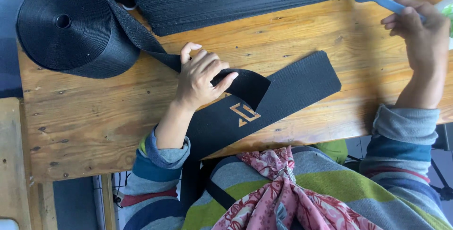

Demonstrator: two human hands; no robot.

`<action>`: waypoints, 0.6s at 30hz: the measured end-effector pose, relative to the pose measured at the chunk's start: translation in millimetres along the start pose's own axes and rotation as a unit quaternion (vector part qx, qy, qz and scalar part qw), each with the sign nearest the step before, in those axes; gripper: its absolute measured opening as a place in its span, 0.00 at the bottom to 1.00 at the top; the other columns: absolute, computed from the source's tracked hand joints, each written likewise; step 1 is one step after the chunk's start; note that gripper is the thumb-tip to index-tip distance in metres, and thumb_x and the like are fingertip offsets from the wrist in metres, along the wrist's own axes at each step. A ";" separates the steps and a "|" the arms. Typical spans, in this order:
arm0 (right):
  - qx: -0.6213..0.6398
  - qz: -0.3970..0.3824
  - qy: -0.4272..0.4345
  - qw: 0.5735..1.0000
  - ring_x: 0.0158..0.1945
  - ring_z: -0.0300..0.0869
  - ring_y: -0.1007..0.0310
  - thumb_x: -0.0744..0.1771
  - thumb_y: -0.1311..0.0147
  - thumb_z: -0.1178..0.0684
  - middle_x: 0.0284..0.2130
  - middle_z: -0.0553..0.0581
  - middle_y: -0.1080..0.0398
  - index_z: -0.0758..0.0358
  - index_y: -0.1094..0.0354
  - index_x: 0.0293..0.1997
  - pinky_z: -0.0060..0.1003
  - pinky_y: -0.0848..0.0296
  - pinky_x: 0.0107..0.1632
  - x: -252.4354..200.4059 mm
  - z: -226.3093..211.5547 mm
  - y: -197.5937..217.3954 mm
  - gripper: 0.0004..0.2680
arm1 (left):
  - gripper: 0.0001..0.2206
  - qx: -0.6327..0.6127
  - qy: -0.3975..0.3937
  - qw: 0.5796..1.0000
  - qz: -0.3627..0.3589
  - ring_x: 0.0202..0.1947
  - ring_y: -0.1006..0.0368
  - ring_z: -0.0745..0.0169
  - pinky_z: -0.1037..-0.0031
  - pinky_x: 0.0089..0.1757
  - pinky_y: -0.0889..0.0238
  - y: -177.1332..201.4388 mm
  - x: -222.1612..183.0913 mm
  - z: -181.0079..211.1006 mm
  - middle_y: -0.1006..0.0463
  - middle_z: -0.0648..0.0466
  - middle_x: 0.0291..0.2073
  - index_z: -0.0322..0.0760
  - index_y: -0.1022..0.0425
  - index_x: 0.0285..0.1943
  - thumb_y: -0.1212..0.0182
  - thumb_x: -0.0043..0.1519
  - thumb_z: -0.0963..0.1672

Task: Applying adhesive to fabric strips and attaching them to a long fabric roll on a workbench

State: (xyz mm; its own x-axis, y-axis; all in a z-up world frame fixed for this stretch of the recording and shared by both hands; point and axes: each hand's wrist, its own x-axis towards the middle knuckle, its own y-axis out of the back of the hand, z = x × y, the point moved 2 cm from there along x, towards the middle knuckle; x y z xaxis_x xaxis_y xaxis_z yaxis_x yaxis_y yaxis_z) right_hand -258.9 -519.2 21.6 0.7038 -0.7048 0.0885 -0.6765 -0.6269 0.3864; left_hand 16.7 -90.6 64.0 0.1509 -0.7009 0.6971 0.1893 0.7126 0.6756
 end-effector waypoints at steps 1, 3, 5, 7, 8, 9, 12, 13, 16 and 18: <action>0.000 0.001 0.002 1.000 0.45 0.32 0.24 0.79 0.47 0.38 0.46 0.57 0.26 0.66 0.34 0.72 0.18 0.26 0.49 5.2 4.6 3.9 0.20 | 0.11 0.001 -0.001 1.000 0.001 0.29 0.35 0.55 0.59 0.53 0.48 0.1 0.4 -0.4 0.31 0.58 0.25 0.41 0.29 0.36 0.35 0.68 0.47; 0.007 -0.025 0.019 0.999 0.48 0.35 0.24 0.79 0.46 0.35 0.48 0.60 0.26 0.67 0.36 0.73 0.18 0.27 0.50 14.0 14.1 10.4 0.22 | 0.11 -0.001 0.003 1.000 0.000 0.28 0.35 0.55 0.59 0.53 0.48 0.3 -0.4 0.0 0.32 0.58 0.25 0.41 0.29 0.36 0.35 0.68 0.48; -0.002 -0.042 0.011 0.999 0.47 0.34 0.24 0.80 0.49 0.41 0.48 0.59 0.26 0.64 0.35 0.72 0.18 0.29 0.49 35.1 23.9 9.3 0.17 | 0.12 0.000 0.002 1.000 0.002 0.28 0.35 0.55 0.59 0.53 0.48 -0.8 -0.2 -0.9 0.32 0.58 0.25 0.41 0.29 0.36 0.35 0.68 0.48; -0.012 -0.058 0.004 0.998 0.46 0.33 0.25 0.81 0.52 0.48 0.47 0.57 0.26 0.61 0.33 0.71 0.19 0.31 0.47 47.6 30.8 11.1 0.12 | 0.12 -0.001 0.000 1.000 0.005 0.28 0.35 0.55 0.59 0.53 0.48 -2.2 -0.8 -1.1 0.32 0.58 0.25 0.41 0.29 0.35 0.35 0.68 0.48; -0.019 -0.049 -0.016 0.998 0.41 0.30 0.27 0.80 0.52 0.47 0.43 0.53 0.27 0.58 0.31 0.70 0.17 0.31 0.44 50.7 32.5 13.9 0.11 | 0.12 0.001 0.001 1.000 0.001 0.29 0.34 0.55 0.59 0.53 0.48 -2.8 -1.0 -1.6 0.31 0.58 0.25 0.41 0.29 0.36 0.35 0.68 0.48; -0.026 -0.040 -0.037 0.998 0.36 0.28 0.30 0.79 0.51 0.46 0.38 0.49 0.28 0.55 0.29 0.69 0.15 0.32 0.40 53.3 33.9 16.6 0.11 | 0.12 0.001 0.004 1.000 -0.003 0.29 0.34 0.55 0.58 0.53 0.48 -3.0 -1.8 -1.6 0.31 0.58 0.25 0.41 0.29 0.36 0.35 0.68 0.48; -0.021 -0.030 -0.086 0.996 0.22 0.28 0.49 0.76 0.48 0.46 0.22 0.47 0.42 0.56 0.27 0.62 0.23 0.55 0.24 54.4 38.5 26.3 0.10 | 0.11 0.003 0.004 1.000 0.000 0.29 0.33 0.55 0.58 0.53 0.48 -3.5 -2.7 -2.2 0.31 0.58 0.25 0.41 0.29 0.36 0.35 0.68 0.48; -0.021 -0.030 -0.086 0.996 0.22 0.28 0.49 0.76 0.48 0.46 0.22 0.47 0.42 0.56 0.27 0.62 0.23 0.55 0.24 54.6 40.4 29.4 0.10 | 0.11 0.003 0.004 1.000 0.000 0.29 0.33 0.55 0.58 0.53 0.48 -9.7 -7.2 -7.4 0.31 0.58 0.25 0.41 0.29 0.36 0.35 0.68 0.48; -0.011 -0.032 -0.071 0.997 0.23 0.27 0.48 0.76 0.49 0.44 0.24 0.47 0.42 0.55 0.28 0.62 0.23 0.54 0.25 58.7 46.7 37.1 0.11 | 0.09 -0.034 -0.020 0.998 0.051 0.28 0.32 0.57 0.54 0.55 0.48 -19.3 -13.4 -19.1 0.31 0.57 0.25 0.42 0.25 0.37 0.34 0.65 0.48; 0.003 -0.036 -0.058 0.998 0.25 0.26 0.46 0.77 0.51 0.41 0.27 0.45 0.41 0.54 0.29 0.63 0.22 0.53 0.27 52.7 56.1 43.0 0.12 | 0.10 -0.038 -0.024 0.998 0.049 0.27 0.32 0.55 0.55 0.54 0.47 -18.7 -13.8 -15.1 0.32 0.56 0.25 0.42 0.26 0.37 0.36 0.66 0.49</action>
State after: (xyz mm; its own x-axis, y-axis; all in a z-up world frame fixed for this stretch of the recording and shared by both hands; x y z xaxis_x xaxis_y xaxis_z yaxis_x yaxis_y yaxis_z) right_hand -263.1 -601.9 -8.7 0.7212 -0.6912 -0.0453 -0.6266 -0.6789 0.3828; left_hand 25.7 -94.7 38.1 0.1252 -0.6243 0.7711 0.2498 0.7720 0.5844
